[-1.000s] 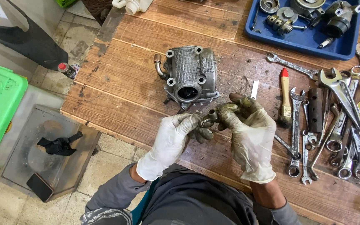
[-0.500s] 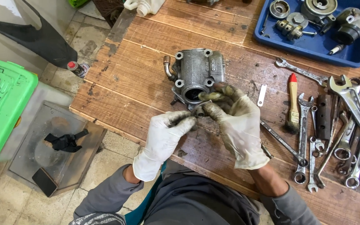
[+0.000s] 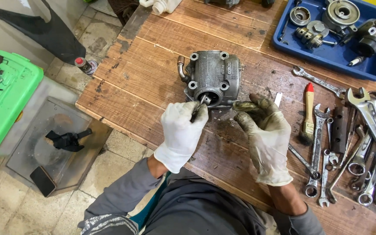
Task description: The person uses a wrench to loosen and remove a bolt from a metal engine block. They then insert a small metal pin into a hole in the block and place a small metal ring into the same opening.
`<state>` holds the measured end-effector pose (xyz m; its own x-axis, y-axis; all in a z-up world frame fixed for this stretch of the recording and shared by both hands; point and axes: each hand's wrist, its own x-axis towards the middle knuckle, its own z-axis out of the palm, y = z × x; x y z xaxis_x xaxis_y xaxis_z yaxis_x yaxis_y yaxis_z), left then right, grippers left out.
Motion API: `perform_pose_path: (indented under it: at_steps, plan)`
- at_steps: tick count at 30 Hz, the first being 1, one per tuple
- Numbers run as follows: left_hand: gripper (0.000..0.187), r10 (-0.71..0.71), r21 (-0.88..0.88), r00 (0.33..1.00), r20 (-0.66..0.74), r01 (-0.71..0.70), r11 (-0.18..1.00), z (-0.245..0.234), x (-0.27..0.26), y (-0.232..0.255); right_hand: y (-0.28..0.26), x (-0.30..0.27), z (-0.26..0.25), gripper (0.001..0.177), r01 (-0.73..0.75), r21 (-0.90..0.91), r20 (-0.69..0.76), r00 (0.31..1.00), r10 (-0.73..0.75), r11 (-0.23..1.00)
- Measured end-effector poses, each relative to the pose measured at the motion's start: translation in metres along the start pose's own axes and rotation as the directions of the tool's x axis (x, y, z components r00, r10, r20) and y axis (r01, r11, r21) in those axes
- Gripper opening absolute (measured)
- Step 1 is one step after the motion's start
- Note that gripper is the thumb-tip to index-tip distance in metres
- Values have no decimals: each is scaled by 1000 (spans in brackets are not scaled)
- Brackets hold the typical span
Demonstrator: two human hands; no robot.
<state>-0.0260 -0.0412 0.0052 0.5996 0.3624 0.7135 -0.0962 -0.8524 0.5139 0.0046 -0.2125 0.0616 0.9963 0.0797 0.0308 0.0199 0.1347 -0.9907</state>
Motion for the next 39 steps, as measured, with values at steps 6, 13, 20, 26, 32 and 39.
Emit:
perform_pose_path:
  at_steps: [6,13,20,26,32,39]
  plan:
    - [15,227,285,967,-112,-188,940,11,7,11,12,0,1,49,133,-46,44,990,-131,990]
    - [16,225,379,963,-151,-154,912,25,5,20,35,9,10,67,208,-305,55,978,-201,929]
    - [14,92,316,977,-193,-27,948,20,6,35,69,16,16,65,296,-322,34,953,-301,899]
    - [17,85,283,941,-327,12,959,41,-9,23,104,27,5,60,335,-343,9,935,-354,878]
    - [18,81,258,927,-366,17,966,45,-9,22,100,28,1,51,355,-346,15,928,-373,869]
    - [17,108,296,935,-338,-3,955,32,-12,19,69,16,13,41,312,-325,-8,943,-333,893]
